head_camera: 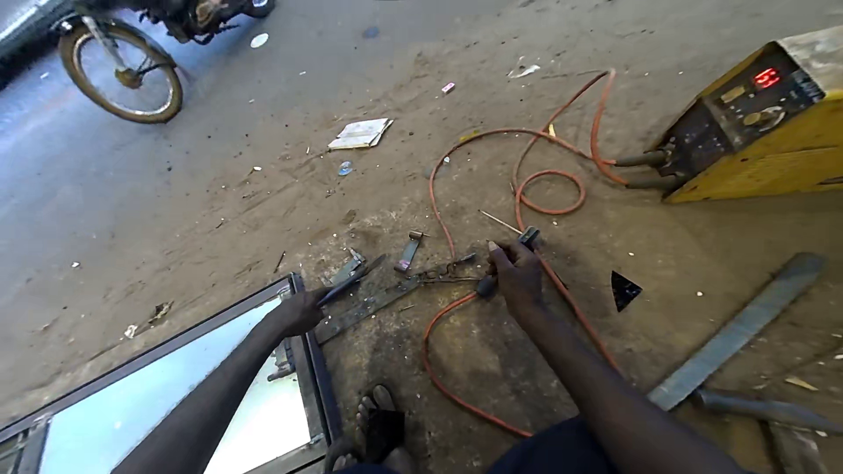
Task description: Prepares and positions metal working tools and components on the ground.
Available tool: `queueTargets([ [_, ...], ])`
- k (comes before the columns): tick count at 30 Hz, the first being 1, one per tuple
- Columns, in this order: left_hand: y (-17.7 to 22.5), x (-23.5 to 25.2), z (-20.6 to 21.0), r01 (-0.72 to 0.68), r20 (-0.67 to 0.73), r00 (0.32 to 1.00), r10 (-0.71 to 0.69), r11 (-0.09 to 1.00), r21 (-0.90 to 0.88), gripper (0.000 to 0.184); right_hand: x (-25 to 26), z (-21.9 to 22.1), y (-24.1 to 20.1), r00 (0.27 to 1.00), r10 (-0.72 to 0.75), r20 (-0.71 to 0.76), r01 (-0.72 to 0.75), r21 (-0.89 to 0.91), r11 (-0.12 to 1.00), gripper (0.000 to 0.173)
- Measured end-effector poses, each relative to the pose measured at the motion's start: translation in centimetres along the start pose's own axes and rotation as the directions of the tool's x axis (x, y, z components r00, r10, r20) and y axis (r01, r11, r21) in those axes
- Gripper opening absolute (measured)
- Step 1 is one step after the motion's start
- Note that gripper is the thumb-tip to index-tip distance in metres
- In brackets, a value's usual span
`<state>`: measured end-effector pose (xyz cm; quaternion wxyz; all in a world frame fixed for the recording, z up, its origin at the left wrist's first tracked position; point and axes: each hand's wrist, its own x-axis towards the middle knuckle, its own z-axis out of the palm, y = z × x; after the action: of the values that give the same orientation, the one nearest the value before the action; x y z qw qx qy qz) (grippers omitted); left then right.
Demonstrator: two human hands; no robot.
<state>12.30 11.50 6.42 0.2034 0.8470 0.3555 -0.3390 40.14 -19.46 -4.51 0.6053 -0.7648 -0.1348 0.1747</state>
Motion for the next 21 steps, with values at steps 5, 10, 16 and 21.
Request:
queueTargets([
  [5,-0.6,-0.1,1.4,0.024,0.176,0.984,0.024,0.965,-0.262,0.054,0.1,0.1,0.1,1.0,0.009,0.021,-0.009,-0.003,1.0,0.031],
  [10,0.0,-0.1,1.9,0.056,0.169,0.986,-0.007,0.956,-0.289,0.057,0.1,0.4,0.1,1.0,0.008,0.029,-0.008,0.006,1.0,0.031],
  [16,2.5,-0.6,1.8,-0.053,0.11,0.991,0.077,0.976,-0.21,0.049,-0.5,-1.3,-1.0,0.999,0.008,0.032,-0.004,-0.108,0.994,0.035],
  [21,-0.6,0.2,1.8,-0.151,-0.107,0.981,0.159,0.986,0.077,0.05,-0.8,-0.5,-2.2,0.983,-0.109,0.145,0.111,-0.007,0.994,0.043],
])
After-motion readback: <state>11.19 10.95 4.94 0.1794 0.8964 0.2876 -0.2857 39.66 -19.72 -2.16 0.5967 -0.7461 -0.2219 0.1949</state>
